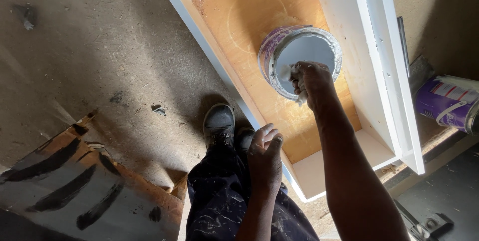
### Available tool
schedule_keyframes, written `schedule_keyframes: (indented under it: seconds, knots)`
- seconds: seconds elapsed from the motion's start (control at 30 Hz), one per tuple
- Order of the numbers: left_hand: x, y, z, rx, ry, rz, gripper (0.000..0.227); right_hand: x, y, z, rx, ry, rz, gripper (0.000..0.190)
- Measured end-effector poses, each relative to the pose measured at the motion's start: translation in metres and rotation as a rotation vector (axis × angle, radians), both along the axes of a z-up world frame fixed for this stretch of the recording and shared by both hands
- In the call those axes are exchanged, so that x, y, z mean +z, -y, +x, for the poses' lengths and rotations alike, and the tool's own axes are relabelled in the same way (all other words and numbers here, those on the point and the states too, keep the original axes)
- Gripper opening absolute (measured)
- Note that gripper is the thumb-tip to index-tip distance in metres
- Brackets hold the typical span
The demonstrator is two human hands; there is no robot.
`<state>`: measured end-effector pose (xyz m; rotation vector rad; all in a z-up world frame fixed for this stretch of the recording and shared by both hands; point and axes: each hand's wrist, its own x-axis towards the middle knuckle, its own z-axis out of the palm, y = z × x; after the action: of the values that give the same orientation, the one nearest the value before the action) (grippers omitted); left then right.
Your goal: The person paints a white cabinet door using a cloth and a paint can. They dip the cloth into the paint and apply it to the door surface, then use a scraper tool to smooth the edges and surface of the door.
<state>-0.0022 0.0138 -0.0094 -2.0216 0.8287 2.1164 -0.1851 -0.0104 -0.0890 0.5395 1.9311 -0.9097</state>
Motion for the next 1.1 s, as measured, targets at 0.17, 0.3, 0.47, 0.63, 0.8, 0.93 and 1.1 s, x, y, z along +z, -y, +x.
schedule_keyframes:
  seconds: [0.17,0.3,0.47,0.63,0.8,0.93,1.1]
  knots:
    - [0.014,0.008,-0.002,0.151,0.005,-0.07,0.04,0.0,-0.01,0.002,0.083,0.12,-0.197,0.021]
    - [0.033,-0.006,0.016,0.238,-0.098,-0.304,0.034,0.049,-0.029,0.017,0.032,0.247,-0.478,0.015]
    - [0.112,0.005,0.036,0.253,-0.183,-0.489,0.036,0.117,-0.042,0.046,-0.154,0.518,-1.085,0.03]
    - [0.203,0.068,0.043,0.444,-0.321,-0.717,0.02,0.18,-0.026,0.086,-0.143,0.476,-1.06,0.042]
    - [0.295,0.188,0.068,0.302,0.307,-0.929,0.01,0.232,0.016,0.127,-0.051,0.365,-1.01,0.038]
    - [0.271,0.255,0.131,-0.299,0.651,-1.388,0.048,0.25,0.049,0.149,-0.118,0.319,-1.072,0.028]
    - [0.234,0.28,0.188,-0.271,1.08,-0.992,0.095,0.26,0.089,0.162,-0.143,0.223,-1.026,0.023]
